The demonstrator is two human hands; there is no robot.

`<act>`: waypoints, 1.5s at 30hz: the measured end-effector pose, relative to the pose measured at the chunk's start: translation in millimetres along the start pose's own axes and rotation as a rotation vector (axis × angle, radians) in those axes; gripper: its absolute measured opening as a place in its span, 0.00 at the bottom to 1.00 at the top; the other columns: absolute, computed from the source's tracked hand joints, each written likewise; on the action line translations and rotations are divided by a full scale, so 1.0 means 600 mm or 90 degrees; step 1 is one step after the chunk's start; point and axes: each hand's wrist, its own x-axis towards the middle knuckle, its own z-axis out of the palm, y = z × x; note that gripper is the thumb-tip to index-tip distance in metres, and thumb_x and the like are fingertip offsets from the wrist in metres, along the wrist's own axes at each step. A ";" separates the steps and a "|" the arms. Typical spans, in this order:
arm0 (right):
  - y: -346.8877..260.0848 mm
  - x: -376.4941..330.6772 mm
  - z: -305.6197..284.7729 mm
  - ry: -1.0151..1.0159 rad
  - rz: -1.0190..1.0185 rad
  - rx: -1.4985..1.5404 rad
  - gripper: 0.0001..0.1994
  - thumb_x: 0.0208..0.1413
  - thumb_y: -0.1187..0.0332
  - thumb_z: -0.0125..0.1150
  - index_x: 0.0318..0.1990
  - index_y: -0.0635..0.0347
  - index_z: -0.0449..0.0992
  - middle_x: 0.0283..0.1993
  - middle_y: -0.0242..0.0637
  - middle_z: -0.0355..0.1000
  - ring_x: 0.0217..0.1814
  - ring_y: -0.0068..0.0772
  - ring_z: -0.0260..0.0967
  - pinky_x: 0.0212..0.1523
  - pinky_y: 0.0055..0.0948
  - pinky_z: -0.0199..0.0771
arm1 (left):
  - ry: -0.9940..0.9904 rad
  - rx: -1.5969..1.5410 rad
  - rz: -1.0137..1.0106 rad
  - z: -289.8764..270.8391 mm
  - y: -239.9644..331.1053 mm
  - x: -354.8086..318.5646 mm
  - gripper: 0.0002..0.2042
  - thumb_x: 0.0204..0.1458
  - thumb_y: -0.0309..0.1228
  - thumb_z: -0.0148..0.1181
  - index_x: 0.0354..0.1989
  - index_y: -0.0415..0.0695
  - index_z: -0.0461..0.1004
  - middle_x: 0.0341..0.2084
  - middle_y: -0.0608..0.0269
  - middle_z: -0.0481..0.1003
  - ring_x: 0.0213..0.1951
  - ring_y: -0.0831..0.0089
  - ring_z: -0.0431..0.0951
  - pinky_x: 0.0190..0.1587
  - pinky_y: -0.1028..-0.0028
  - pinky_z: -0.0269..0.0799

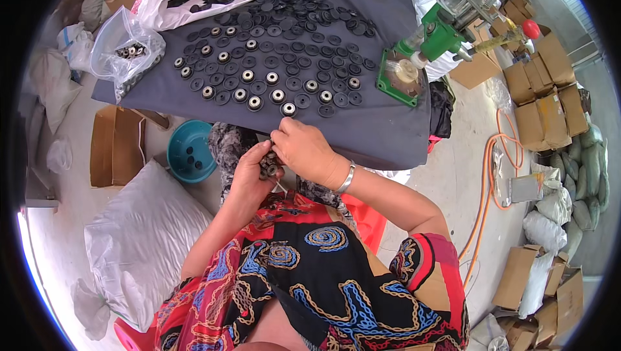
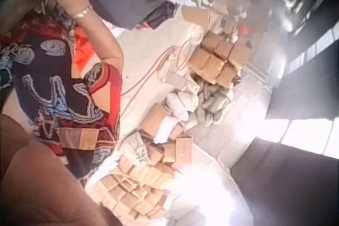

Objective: The person sits at a workbench and assembles snap fasteners by hand. They pick up a metal stud and a black plastic washer, place them together, and press them into a green manual press tool to secure them. The person repeats this process for multiple fasteners, organizing the finished items on the table.

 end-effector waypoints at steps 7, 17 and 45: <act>-0.001 0.006 0.006 -0.070 -0.009 0.017 0.09 0.50 0.70 0.61 0.38 0.62 0.74 0.36 0.42 0.67 0.34 0.46 0.71 0.34 0.41 0.73 | 0.022 0.028 0.018 -0.013 -0.005 0.000 0.07 0.62 0.32 0.52 0.39 0.42 0.73 0.29 0.63 0.76 0.29 0.73 0.77 0.26 0.72 0.69; 0.145 0.140 -0.066 0.079 0.088 -0.035 0.11 0.49 0.72 0.60 0.40 0.65 0.78 0.35 0.45 0.74 0.35 0.44 0.74 0.39 0.37 0.73 | 0.040 -0.065 -0.031 -0.031 0.015 0.002 0.17 0.61 0.36 0.47 0.52 0.37 0.71 0.40 0.53 0.77 0.39 0.59 0.78 0.31 0.72 0.69; 0.178 0.211 -0.036 -0.117 0.079 -0.199 0.07 0.51 0.72 0.60 0.36 0.67 0.77 0.38 0.49 0.73 0.43 0.51 0.72 0.47 0.43 0.71 | 0.068 -0.089 -0.023 -0.042 0.031 0.002 0.17 0.61 0.34 0.48 0.53 0.37 0.69 0.39 0.53 0.76 0.39 0.56 0.78 0.31 0.71 0.70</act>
